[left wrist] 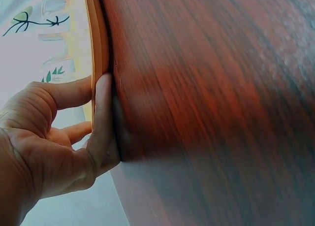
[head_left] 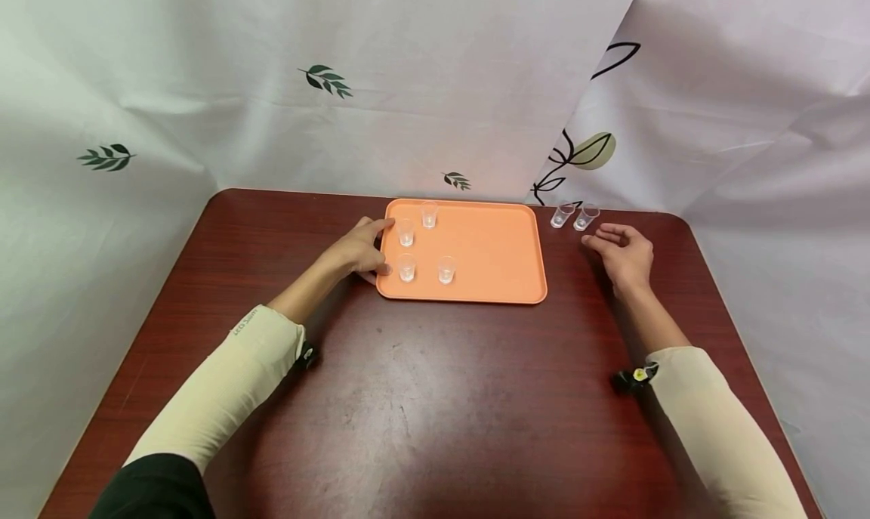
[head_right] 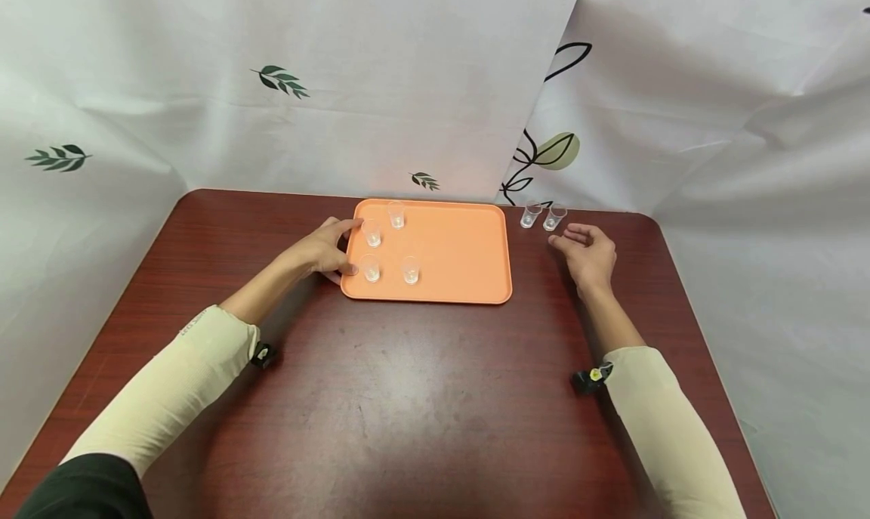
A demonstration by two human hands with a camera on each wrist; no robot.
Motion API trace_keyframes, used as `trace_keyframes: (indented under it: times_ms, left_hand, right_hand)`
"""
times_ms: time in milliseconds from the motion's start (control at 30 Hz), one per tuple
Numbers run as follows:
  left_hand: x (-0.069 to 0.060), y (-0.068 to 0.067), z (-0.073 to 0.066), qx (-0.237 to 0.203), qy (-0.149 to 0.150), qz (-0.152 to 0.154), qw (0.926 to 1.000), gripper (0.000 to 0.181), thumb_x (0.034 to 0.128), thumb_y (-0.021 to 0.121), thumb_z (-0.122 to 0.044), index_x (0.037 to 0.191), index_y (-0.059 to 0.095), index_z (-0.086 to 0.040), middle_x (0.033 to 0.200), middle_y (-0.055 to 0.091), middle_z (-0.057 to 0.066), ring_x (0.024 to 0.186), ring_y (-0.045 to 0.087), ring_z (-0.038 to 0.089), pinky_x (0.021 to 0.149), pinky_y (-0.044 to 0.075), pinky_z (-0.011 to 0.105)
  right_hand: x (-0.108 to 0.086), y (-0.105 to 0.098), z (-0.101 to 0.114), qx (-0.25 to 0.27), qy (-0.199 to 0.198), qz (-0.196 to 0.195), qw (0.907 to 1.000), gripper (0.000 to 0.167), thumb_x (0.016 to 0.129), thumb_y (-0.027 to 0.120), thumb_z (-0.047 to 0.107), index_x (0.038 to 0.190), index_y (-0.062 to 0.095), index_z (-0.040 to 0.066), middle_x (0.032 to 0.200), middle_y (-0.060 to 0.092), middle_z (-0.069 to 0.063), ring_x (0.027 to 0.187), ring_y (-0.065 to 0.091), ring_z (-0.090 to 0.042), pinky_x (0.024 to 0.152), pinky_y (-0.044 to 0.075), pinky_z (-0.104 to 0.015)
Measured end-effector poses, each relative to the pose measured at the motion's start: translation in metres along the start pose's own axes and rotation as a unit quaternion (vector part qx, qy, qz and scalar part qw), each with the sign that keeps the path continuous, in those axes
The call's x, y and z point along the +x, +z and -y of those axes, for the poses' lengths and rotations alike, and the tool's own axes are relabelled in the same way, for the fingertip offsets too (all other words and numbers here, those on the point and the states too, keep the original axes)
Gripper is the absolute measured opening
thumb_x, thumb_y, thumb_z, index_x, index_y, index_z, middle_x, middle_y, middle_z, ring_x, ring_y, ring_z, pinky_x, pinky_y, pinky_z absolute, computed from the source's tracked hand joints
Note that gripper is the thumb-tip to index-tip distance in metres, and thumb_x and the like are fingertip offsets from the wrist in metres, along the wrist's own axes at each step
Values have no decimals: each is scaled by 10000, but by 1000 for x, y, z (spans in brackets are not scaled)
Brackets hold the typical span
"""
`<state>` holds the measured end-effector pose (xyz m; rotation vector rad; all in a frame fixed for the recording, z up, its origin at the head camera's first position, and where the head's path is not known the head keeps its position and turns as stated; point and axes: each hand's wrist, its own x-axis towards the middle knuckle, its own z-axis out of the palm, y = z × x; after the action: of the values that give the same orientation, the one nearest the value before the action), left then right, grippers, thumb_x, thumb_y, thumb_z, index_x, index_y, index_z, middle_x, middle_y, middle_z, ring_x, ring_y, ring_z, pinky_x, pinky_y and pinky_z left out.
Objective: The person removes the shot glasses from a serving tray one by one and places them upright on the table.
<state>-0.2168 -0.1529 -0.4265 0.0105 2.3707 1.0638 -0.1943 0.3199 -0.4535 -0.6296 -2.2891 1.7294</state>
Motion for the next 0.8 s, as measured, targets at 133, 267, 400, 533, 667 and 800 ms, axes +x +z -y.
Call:
trace_keyframes:
  times_ms: [133,267,400,533,667,800]
  left_hand:
    - [0,0,-1,13,-20,-3,10000,1124,894,783,173,1820,249,-175,1717,263,198,866,700,294,605,727,321]
    - [1,-1,-2,-48,-64,22,10000,1126,903,786,169,1823,245,-193,1729,258,190,890,711,305,626,735,334]
    - [0,-2,-2,-37,-105,29,9999,1114,918,789,157,1823,248,-202,1739,260,185,913,717,312,641,740,343]
    - [0,-2,-2,-47,-100,31,9999,1112,915,791,154,1822,251,-197,1742,259,183,910,721,311,643,741,345]
    - [0,-2,-1,-79,-79,47,9999,1116,910,787,160,1822,249,-194,1743,253,184,912,727,315,644,742,349]
    - [0,-1,-2,-67,-73,50,9999,1115,911,784,163,1823,247,-190,1739,254,191,928,722,323,642,742,346]
  right_hand:
    - [-6,-2,1,32,23,133,9999,423,909,942,117,1285,750,104,971,751,181,914,709,85,773,600,-24]
    - [-14,-2,2,66,-23,264,9996,471,910,940,116,1333,737,68,985,760,175,928,718,76,790,608,-22]
    - [-21,1,3,291,-46,474,9984,484,909,935,90,1345,729,40,997,779,161,933,733,65,809,621,-30]
    - [-28,5,4,510,-100,693,9962,430,911,922,58,1300,741,68,980,801,166,921,746,68,827,626,-37]
    - [-36,12,5,563,-339,887,9939,379,913,917,47,1252,755,99,988,815,154,935,758,56,841,637,-52]
    - [-45,21,8,645,-579,1054,9906,336,907,921,28,1186,767,135,1005,828,113,948,773,26,850,658,-80]
